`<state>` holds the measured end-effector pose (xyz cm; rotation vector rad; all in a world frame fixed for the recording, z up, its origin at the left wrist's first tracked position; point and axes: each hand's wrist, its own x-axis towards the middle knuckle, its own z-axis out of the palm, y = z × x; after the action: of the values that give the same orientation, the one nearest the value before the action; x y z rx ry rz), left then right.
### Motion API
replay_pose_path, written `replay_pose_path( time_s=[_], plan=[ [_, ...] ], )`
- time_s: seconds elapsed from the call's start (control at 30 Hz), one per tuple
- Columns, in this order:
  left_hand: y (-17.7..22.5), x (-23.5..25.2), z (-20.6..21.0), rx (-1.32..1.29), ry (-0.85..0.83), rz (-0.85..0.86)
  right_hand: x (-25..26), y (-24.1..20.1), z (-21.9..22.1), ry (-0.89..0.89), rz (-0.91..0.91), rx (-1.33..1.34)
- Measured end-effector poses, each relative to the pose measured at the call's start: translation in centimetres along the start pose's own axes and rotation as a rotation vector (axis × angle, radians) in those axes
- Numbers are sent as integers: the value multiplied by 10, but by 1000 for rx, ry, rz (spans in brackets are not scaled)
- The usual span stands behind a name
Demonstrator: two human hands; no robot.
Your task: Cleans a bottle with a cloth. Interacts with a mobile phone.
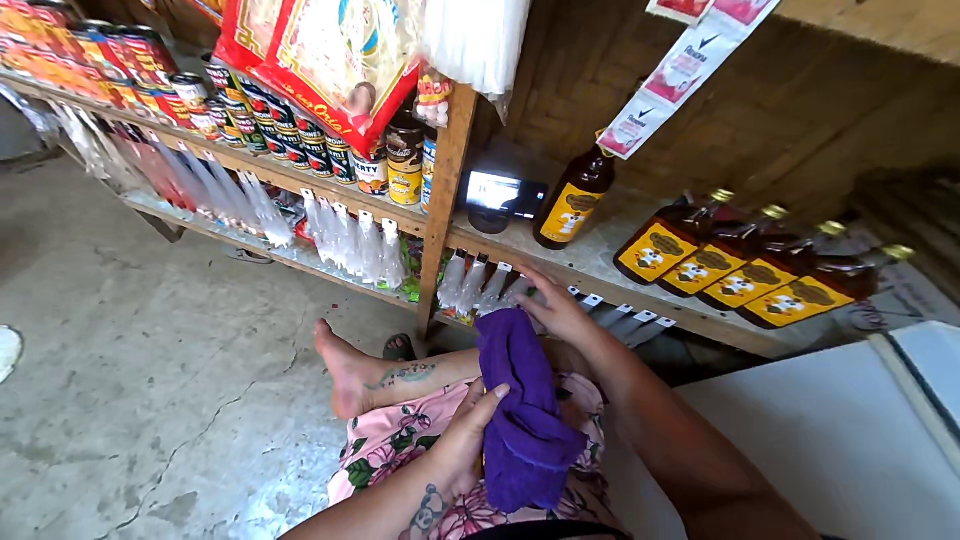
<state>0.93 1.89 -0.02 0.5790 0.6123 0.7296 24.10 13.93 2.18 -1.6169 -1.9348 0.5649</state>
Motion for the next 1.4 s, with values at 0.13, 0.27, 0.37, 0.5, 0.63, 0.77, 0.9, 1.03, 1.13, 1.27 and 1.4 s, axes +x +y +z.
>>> replay_pose_path(
  time_s=[0.13,0.27,0.37,0.5,0.63,0.77,0.9,1.03,1.13,1.27,1.4],
  plan=[
    [-2,1,2,5,-4,-3,-58,-30,-24,-22,-80,315],
    [-6,3,4,34,15,-3,-107,-58,-19,-95,-418,172],
    [-9,4,4,12,16,-1,-132,-72,3,-124,-466,11],
    [-7,3,5,28,21,38,-152,-76,15,-163,-463,-103],
    [-6,3,8,33,-12,44,-153,-78,18,-136,-443,-149],
    [-7,4,7,40,-38,109,-144,-75,26,96,-413,-52],
    [-6,-1,8,126,9,119,-130,-65,18,99,-310,212],
    [-6,-1,8,98,-2,103,-133,-63,17,31,-293,326],
    [-9,1,5,63,-35,152,-146,-71,21,43,-264,183],
    [-9,-1,7,71,-44,178,-162,-82,24,32,-278,22],
    [-9,-1,8,108,-54,204,-162,-84,22,60,-245,-23]
  ],
)
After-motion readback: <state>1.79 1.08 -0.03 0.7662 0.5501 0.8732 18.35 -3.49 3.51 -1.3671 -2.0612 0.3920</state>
